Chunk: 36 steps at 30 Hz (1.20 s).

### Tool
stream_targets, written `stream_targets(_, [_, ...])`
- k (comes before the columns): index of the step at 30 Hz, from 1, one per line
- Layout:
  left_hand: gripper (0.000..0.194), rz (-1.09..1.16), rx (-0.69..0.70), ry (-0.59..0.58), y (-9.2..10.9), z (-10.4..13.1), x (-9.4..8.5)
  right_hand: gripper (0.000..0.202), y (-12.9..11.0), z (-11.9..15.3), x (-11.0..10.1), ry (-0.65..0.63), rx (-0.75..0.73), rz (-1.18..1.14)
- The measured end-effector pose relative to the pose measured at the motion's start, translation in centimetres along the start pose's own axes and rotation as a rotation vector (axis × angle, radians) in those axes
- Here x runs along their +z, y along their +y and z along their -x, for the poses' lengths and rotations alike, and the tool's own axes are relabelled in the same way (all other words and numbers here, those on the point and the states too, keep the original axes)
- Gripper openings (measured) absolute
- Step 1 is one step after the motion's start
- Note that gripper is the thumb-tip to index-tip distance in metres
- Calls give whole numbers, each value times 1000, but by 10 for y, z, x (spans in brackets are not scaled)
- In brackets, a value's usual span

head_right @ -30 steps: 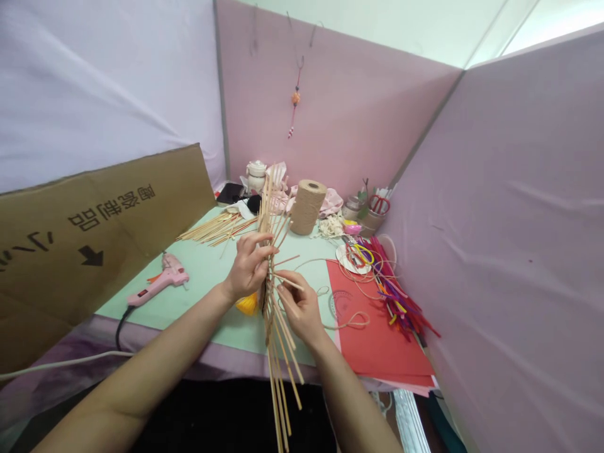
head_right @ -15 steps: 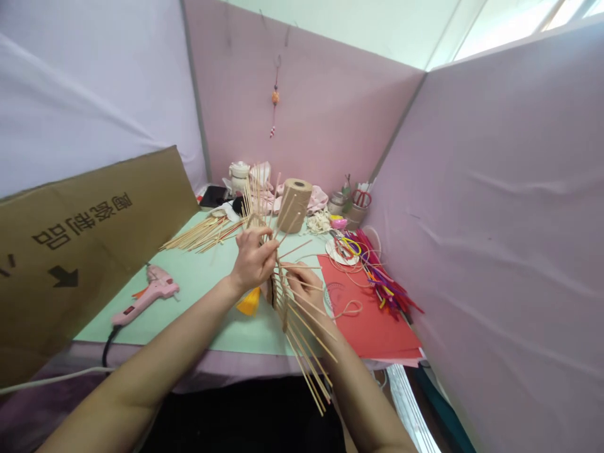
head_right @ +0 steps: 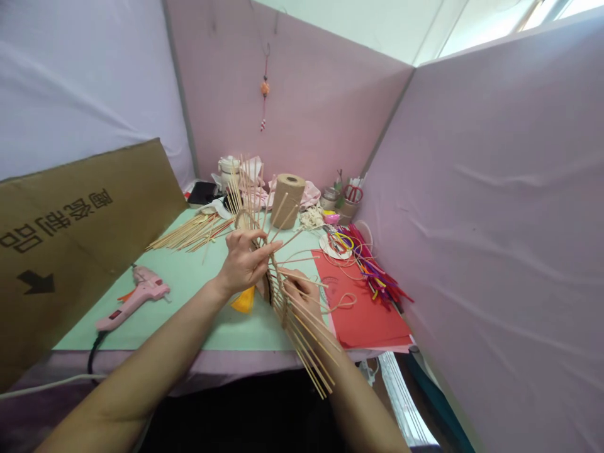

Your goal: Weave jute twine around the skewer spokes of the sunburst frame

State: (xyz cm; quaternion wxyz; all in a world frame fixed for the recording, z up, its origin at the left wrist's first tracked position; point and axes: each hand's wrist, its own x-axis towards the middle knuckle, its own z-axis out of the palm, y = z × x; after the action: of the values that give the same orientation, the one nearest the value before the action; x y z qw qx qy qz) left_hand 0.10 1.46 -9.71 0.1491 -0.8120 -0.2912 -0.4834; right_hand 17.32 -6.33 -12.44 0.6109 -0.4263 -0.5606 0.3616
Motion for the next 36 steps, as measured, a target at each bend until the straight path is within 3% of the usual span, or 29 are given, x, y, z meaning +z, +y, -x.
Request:
stream_targets(8, [19,-60,44,36,-8,-14,-1,21,13,-16,-9,-37,60,-80])
stream_targets(15, [15,-145,-36,0,-20,-20,3,36,27,-42,-2,-65,34,-57])
stream_targets(19, [23,-145,-30,41,-21,-8,6,29,26,-41,-2,-99,5,-6])
stream_targets(24, [30,-6,-70,25,-20,0,-2,25,17,-35,1,-151,-14,10])
stream_targets(36, [23,95,-146,35,-10,3,-13,23,16,-26,0,-212,-134,107])
